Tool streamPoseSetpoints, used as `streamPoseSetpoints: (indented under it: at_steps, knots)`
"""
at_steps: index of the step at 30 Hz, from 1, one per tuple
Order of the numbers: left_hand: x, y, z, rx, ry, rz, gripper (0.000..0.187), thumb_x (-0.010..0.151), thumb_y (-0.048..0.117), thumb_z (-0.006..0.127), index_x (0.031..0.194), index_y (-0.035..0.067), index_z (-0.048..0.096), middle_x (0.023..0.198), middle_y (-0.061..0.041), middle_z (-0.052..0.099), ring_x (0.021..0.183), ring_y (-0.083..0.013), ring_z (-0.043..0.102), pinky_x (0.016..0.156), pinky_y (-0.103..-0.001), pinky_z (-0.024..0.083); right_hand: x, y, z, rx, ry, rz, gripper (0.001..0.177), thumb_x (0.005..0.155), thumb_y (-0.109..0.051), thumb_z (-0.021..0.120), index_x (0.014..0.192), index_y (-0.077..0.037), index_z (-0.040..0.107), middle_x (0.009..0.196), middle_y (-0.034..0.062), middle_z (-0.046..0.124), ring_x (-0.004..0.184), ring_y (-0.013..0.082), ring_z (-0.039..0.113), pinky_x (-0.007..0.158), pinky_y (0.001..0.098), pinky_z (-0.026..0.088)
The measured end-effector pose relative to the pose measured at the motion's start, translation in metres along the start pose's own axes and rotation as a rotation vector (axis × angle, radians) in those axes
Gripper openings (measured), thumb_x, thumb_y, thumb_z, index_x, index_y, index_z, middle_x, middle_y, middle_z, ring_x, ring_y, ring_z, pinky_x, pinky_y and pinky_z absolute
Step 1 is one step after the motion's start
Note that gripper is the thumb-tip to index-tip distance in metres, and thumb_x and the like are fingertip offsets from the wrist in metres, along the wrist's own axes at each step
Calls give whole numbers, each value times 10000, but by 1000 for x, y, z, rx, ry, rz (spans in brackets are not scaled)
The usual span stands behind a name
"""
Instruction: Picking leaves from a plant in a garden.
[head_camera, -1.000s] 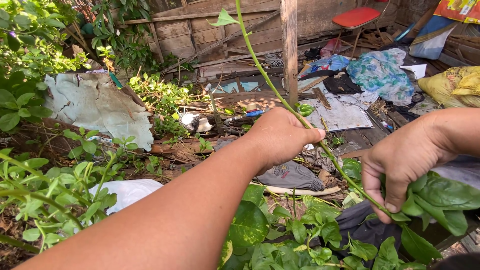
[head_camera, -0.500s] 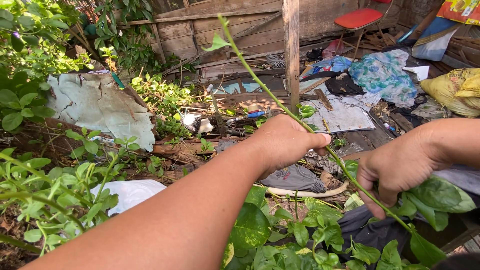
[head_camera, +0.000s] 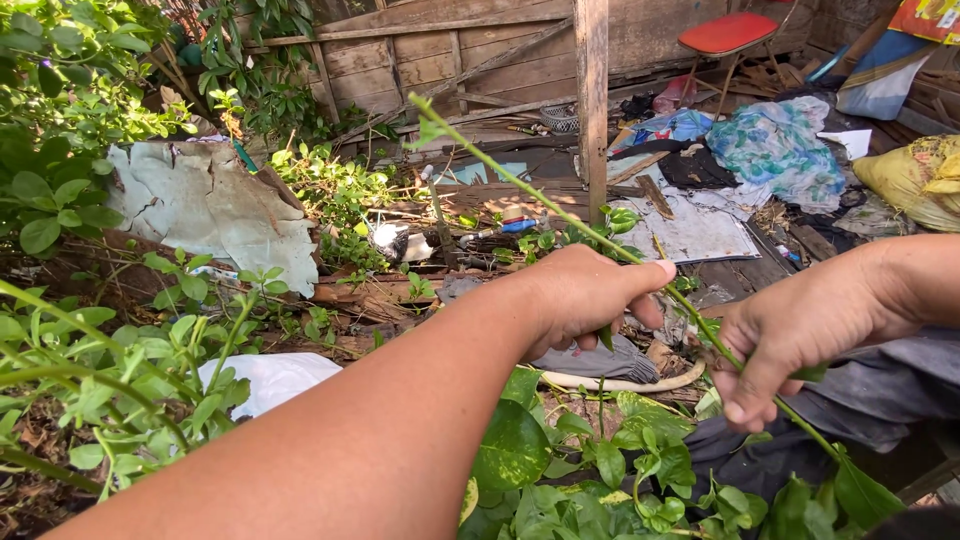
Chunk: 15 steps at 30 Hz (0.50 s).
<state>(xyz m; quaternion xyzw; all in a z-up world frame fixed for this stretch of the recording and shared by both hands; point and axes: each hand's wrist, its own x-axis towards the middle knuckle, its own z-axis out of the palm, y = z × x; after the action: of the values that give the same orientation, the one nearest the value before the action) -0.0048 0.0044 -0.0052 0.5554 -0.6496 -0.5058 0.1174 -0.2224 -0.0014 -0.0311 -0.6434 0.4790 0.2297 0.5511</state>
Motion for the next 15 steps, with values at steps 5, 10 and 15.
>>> streamPoseSetpoints:
  at_steps: [5,10,15]
  knots:
    - [4,-9,0,62,-113,-107,593,919,613,562,954,66,788,788,-60,653,506,-142,513,469,-307,448,-4,-6,3,78,121,84,240,837,-306,816,903,-87,742,816,-11,750,762,95,695,727,261,538]
    - [5,-29,2,144,-204,-146,549,888,579,639,1007,57,763,911,-122,749,560,-149,633,520,-289,525,-12,-13,-2,158,184,15,248,843,-280,830,863,-60,719,727,10,684,660,110,657,629,262,516]
    - [-25,-6,-8,412,-218,-92,511,826,488,728,1029,22,774,994,-99,799,723,-177,740,609,-348,583,-32,-9,-30,311,183,-231,285,826,-189,846,972,4,695,825,68,719,724,153,668,676,317,540]
